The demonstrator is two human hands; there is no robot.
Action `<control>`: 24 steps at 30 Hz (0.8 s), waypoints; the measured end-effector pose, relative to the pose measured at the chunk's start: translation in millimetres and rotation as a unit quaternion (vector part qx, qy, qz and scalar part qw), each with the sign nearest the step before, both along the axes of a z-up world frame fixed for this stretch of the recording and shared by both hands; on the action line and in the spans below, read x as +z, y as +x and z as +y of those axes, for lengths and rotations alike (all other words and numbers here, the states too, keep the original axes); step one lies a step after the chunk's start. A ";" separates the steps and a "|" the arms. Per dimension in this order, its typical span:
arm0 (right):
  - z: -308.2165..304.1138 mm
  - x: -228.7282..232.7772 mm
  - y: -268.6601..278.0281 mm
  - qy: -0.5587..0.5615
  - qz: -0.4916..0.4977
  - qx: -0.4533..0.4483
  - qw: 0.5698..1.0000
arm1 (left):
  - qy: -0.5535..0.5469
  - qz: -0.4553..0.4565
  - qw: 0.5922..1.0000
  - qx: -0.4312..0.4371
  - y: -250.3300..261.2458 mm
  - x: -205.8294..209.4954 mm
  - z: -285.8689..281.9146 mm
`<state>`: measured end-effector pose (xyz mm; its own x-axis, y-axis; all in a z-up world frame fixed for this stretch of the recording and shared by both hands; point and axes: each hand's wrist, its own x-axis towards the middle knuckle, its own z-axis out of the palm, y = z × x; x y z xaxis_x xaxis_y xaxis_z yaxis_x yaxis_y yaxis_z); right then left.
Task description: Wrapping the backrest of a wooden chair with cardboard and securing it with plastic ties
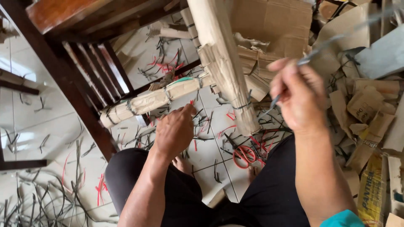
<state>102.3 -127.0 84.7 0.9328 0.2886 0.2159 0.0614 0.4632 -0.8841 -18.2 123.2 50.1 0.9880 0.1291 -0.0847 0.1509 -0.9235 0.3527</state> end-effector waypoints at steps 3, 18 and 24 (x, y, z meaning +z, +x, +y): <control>10.4 -15.5 -7.4 -0.163 -0.012 -0.002 0.986 | -0.143 -0.019 0.989 0.000 4.9 25.2 -10.7; -6.7 -2.7 1.1 -0.469 -0.219 0.322 0.793 | -0.664 -0.193 0.712 0.120 38.9 14.5 -34.9; -36.1 -0.9 23.7 -0.554 -0.222 0.201 0.776 | -0.653 -0.246 0.695 0.174 47.7 11.6 -29.0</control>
<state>126.0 -163.1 83.8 0.6231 0.7760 -0.0983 0.5224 -0.5063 -0.6861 29.5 94.2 61.6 0.8675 0.4972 -0.0179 -0.1501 0.2959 0.9433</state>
